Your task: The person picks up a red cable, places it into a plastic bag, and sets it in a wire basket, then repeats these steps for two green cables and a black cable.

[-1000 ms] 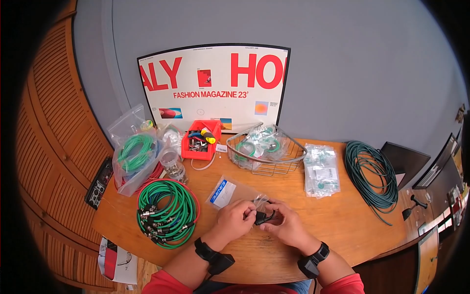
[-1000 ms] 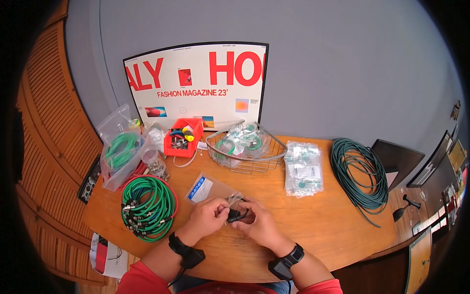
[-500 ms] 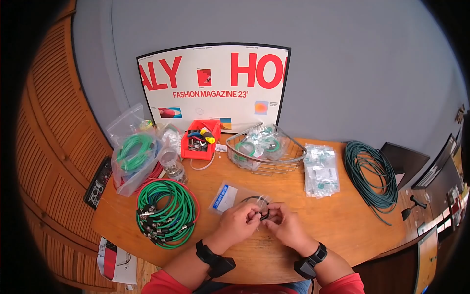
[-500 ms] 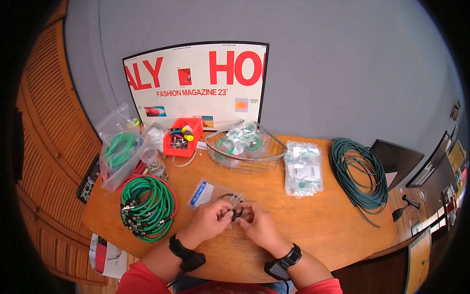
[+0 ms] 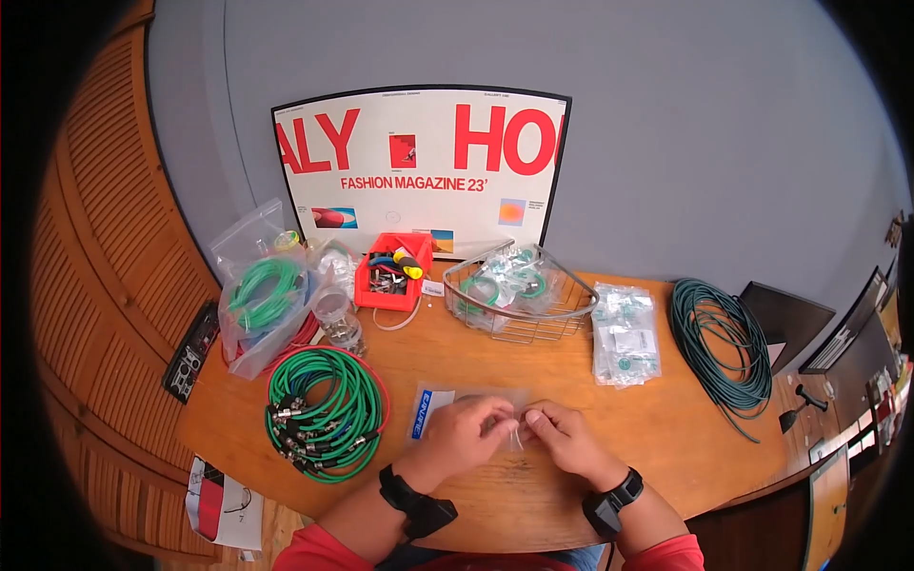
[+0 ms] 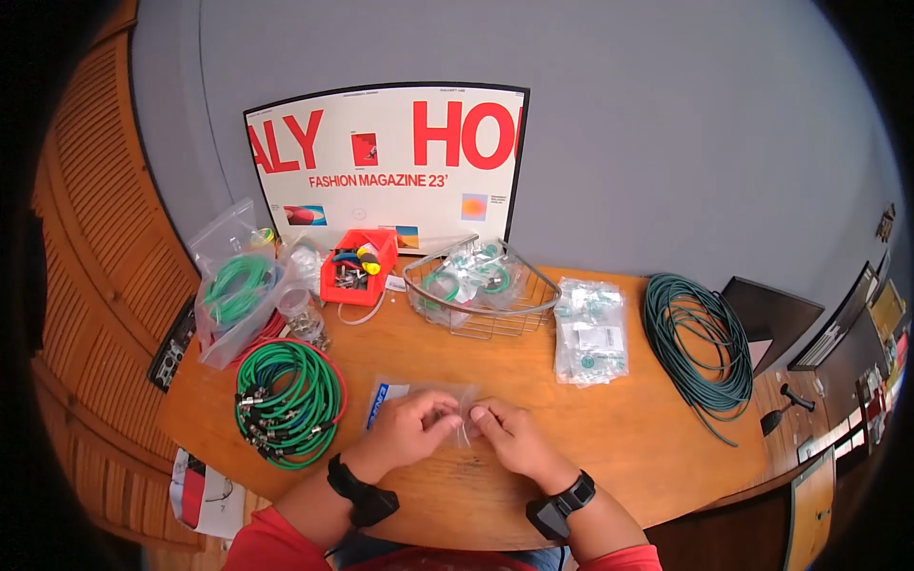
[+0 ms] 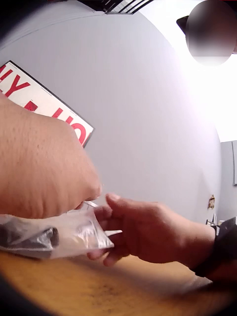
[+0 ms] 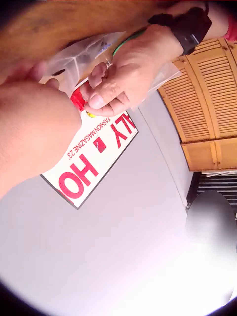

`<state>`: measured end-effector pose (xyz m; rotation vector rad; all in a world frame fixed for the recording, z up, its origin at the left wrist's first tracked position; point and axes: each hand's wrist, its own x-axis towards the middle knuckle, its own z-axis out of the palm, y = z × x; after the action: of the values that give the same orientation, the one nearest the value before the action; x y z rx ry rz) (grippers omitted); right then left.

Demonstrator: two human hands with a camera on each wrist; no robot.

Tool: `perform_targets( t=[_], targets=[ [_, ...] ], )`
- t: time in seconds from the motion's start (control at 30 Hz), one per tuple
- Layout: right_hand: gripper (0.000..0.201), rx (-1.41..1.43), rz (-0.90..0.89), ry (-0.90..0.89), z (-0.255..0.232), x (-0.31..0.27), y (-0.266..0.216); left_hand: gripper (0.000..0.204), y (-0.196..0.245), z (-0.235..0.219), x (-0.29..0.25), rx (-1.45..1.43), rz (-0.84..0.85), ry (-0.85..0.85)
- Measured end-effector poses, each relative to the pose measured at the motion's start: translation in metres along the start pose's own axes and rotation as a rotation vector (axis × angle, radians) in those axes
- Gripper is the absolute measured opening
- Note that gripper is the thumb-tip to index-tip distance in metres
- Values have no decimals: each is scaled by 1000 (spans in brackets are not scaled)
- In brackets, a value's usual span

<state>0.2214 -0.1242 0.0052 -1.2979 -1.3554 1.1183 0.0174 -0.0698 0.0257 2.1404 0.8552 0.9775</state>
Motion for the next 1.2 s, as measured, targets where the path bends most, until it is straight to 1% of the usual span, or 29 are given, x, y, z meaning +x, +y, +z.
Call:
perform_targets(
  t=[0.03, 0.1, 0.13, 0.17, 0.23, 0.27, 0.33, 0.37, 0.43, 0.47, 0.53, 0.57, 0.63, 0.67, 0.7, 0.73, 0.77, 0.8, 0.83, 0.87, 0.93, 0.97, 1.03, 1.13, 1.2],
  targets=[
    [29, 1, 2, 1, 0, -2, -6, 28, -4, -4, 3, 0, -1, -2],
    [37, -305, 45, -23, 2, -8, -24, 32, -16, -12, 9, 349, 101, 174],
    [32, -548, -32, -35, 3, -8, -26, 37, -17, -16, 9, 393, 34, 154],
    [32, -544, -31, -32, 3, -8, -28, 37, -22, -18, 8, 394, 36, 149],
    [31, -772, 29, -153, 4, -8, -31, 42, -37, -15, 5, 532, -21, 108],
    [31, -772, 28, -151, 3, -8, -28, 42, -42, -14, 4, 533, -18, 108],
    [30, -589, 60, -192, -1, -7, -15, 43, -40, -15, 6, 599, -4, 85],
    [30, -587, 58, -185, -5, -5, -9, 43, -37, -17, 6, 600, 4, 83],
    [28, -592, -73, -15, -14, -5, 1, 46, -13, -28, 9, 464, -356, -116],
    [28, -591, -67, -11, -19, -5, 3, 46, -15, -28, 9, 462, -354, -122],
    [23, -507, 52, 75, -27, -1, 3, 42, -25, -28, 10, 250, -442, -305],
    [23, -506, 53, 73, -29, -1, 7, 42, -33, -24, 10, 250, -443, -306],
    [18, -131, 78, 16, -31, 1, 10, 35, -54, -14, 8, -17, -441, -399],
    [13, -121, 77, -24, -32, 0, 4, 35, -63, -7, 6, -15, -440, -401],
    [13, -119, 75, -20, -31, 0, 3, 37, -62, -3, 6, -241, -421, -340],
    [11, -15, 39, -56, -30, 0, 2, 39, -60, 0, 8, -467, -398, -277],
    [10, 88, 3, -88, -30, -1, 2, 39, -59, 1, 9, -467, -393, -285],
    [10, 87, 3, -76, -30, -1, 0, 33, -58, 3, 8, -616, -409, -260],
    [10, 128, 5, -106, -31, -1, -2, 27, -55, 6, 9, -767, -426, -237],
    [10, 170, 7, -136, -31, -2, -3, 27, -51, 8, 9, -770, -423, -250],
    [10, 156, 11, -104, -32, 0, 3, 19, -48, 11, 8, -899, -445, -142],
    [10, 141, 12, -87, -32, 0, 5, 19, -47, 9, 7, -899, -448, -149],
    [10, 149, 17, -80, -32, 1, 6, 14, -49, 3, 7, -917, -407, -94],
    [11, 149, 33, -66, -32, 2, 4, 12, -50, 3, 8, -920, -371, -50],
    [12, 142, 46, -57, -31, 3, 3, 12, -51, 5, 9, -932, -377, -39]
  ],
)
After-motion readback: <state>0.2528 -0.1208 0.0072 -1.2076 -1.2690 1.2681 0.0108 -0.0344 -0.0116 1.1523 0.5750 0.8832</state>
